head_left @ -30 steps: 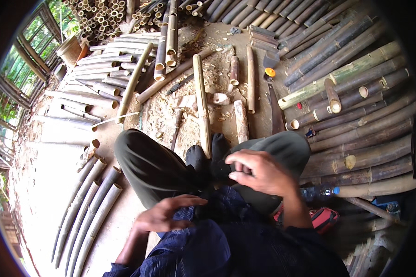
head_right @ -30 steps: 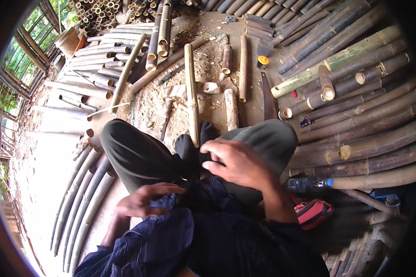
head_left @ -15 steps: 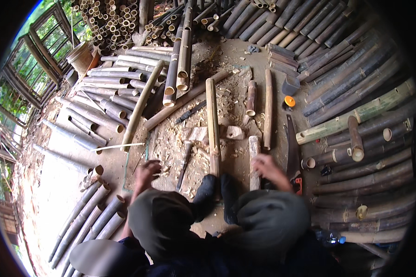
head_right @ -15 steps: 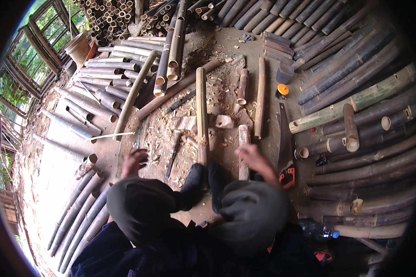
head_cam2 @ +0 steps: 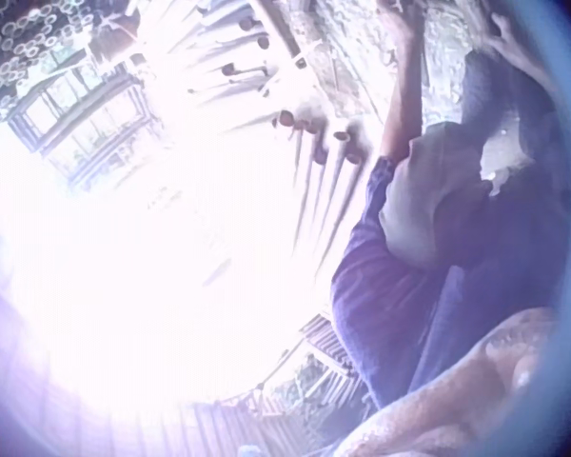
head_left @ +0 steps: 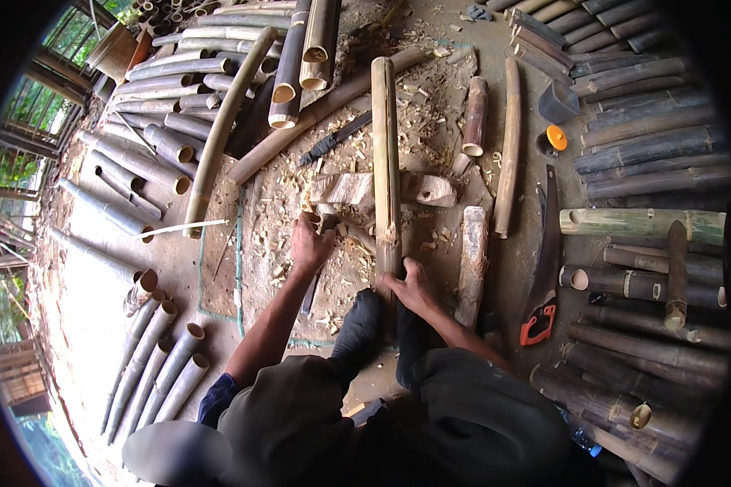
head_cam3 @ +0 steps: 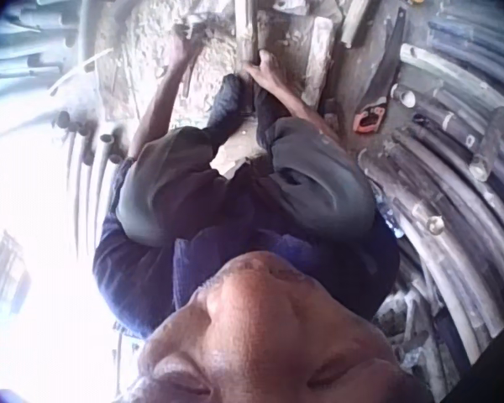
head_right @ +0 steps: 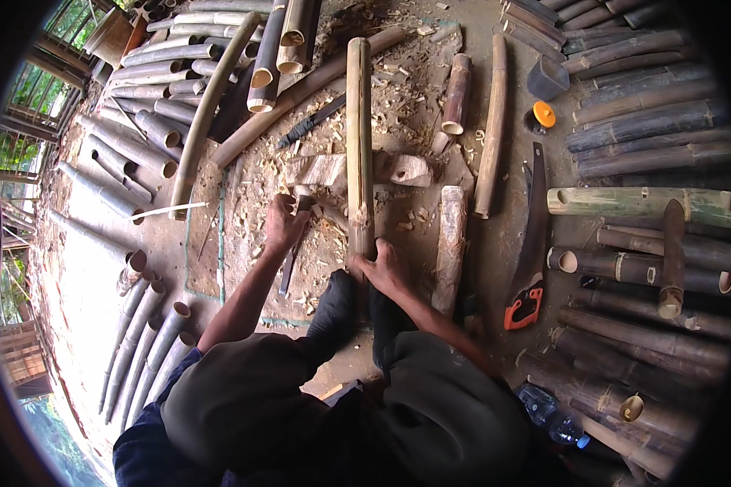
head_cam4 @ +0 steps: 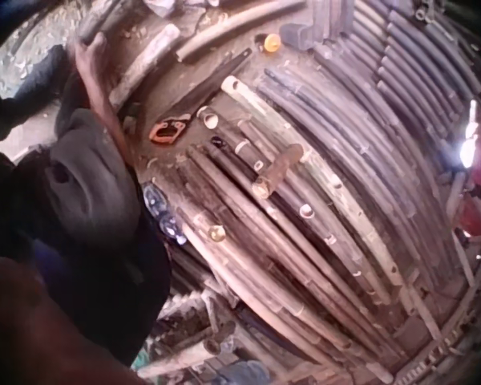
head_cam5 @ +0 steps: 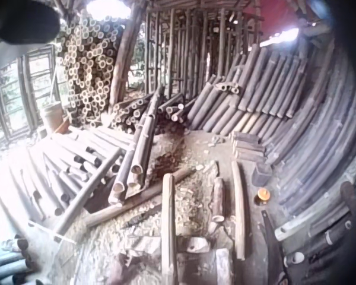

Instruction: The person sits on the floor of a workshop and uses a wooden mallet to strike a metal wedge, splitting a long bamboo pole into two halves. The person then uses a knife to shave and smooth the inner edges of the split bamboo.

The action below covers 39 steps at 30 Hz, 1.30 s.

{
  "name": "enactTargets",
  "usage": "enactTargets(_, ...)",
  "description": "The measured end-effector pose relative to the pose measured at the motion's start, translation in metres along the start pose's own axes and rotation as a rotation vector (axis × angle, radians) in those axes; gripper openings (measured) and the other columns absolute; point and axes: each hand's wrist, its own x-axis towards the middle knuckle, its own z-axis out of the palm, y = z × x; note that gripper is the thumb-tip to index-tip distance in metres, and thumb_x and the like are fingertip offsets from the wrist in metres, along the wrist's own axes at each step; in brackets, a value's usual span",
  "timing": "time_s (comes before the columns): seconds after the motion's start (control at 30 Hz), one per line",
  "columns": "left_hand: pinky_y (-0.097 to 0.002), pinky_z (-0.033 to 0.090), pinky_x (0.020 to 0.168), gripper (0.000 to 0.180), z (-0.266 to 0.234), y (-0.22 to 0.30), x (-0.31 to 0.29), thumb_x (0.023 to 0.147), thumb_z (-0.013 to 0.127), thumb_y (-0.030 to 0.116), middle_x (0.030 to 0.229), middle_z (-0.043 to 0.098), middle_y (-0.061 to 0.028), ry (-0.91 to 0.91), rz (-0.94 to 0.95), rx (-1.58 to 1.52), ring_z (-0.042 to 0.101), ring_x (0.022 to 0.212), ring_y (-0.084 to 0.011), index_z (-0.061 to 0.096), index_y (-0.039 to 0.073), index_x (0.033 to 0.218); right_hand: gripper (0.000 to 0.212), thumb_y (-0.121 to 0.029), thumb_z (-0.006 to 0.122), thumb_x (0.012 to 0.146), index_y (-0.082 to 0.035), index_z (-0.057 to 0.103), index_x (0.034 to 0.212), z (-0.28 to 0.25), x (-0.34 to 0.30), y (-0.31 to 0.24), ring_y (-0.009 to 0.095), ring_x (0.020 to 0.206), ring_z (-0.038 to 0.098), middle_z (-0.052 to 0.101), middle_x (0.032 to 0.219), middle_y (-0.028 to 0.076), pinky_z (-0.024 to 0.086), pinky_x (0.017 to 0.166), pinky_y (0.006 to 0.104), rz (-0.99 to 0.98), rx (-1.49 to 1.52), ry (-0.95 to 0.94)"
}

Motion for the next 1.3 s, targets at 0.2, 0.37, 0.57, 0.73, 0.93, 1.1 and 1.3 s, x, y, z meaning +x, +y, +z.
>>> enactTargets(0.2,-0.051,0.052,0.084,0.04,-0.004,-0.011,-0.021,0.081,0.076,0.016,0.111,0.064,-0.0253,-0.142,-0.036,0.139,0.066,0.099,-0.0404,0.056,-0.002,0.111,0.065,-0.051,0.079,0.085,0.009,0.064,0.106,-0.015,0.014,-0.013,0.049,0.095,0.068,0.068,0.097,0.034,0.055,0.084,0.0517,0.027,0.01,-0.027)
enactTargets(0.37,-0.0506,0.052,0.076,0.032,-0.001,-0.011,-0.021,0.086,0.068,0.016,0.097,0.067,-0.0201,-0.125,-0.037,0.138,0.068,0.088,-0.0345,0.053,0.002,0.109,0.075,-0.054,0.078,0.085,0.013,0.063,0.115,0.003,0.0,0.01,0.048,0.096,0.068,0.068,0.1,0.035,0.055,0.087,0.0501,-0.088,0.013,0.135)
enactTargets(0.57,-0.0479,0.053,0.068,0.03,-0.012,-0.028,-0.013,0.084,0.06,0.005,0.092,0.066,-0.0222,0.001,-0.077,-0.192,0.065,0.078,-0.0311,0.048,0.001,0.11,0.075,-0.054,0.078,0.086,0.014,0.064,0.114,0.011,0.013,0.019,0.047,0.095,0.069,0.069,0.099,0.035,0.055,0.088,0.0498,-0.111,-0.004,0.134)
enactTargets(0.73,-0.0398,0.06,0.066,0.077,-0.033,0.035,0.018,0.072,0.08,0.008,0.123,0.067,-0.0184,0.036,0.321,0.125,0.07,0.084,-0.027,0.053,0.01,0.144,0.073,-0.05,0.075,0.09,0.012,0.06,0.125,-0.049,0.065,0.003,0.045,0.113,0.065,0.065,0.12,0.035,0.051,0.102,0.0491,0.072,-0.028,-0.429)
enactTargets(0.93,-0.0352,0.058,0.058,0.044,-0.034,0.068,0.072,0.085,0.069,0.002,0.118,0.066,-0.0141,-0.181,0.454,0.606,0.072,0.082,-0.0254,0.062,0.014,0.126,0.08,-0.025,0.08,0.083,-0.007,0.044,0.152,-0.113,0.114,-0.016,0.036,0.142,0.042,0.043,0.156,0.021,0.032,0.119,0.0535,-0.129,-0.549,0.088)
enactTargets(1.1,-0.0392,0.059,0.064,0.029,-0.007,0.048,0.08,0.089,0.07,0.007,0.101,0.07,-0.0102,-0.253,0.441,0.647,0.07,0.079,-0.0258,0.063,0.012,0.117,0.094,-0.018,0.087,0.072,-0.009,0.041,0.154,-0.108,0.138,0.03,0.033,0.147,0.036,0.048,0.153,0.011,0.019,0.123,0.0616,-0.227,-0.722,0.01)
enactTargets(1.3,-0.0331,0.063,0.076,0.042,-0.042,0.074,0.027,0.093,0.076,0.022,0.106,0.077,-0.0103,-0.195,0.3,0.213,0.073,0.084,-0.0186,0.066,0.014,0.134,0.089,-0.022,0.085,0.076,-0.011,0.043,0.153,-0.126,0.076,0.018,0.035,0.14,0.041,0.05,0.147,0.012,0.025,0.12,0.0601,-0.165,-0.65,0.156)
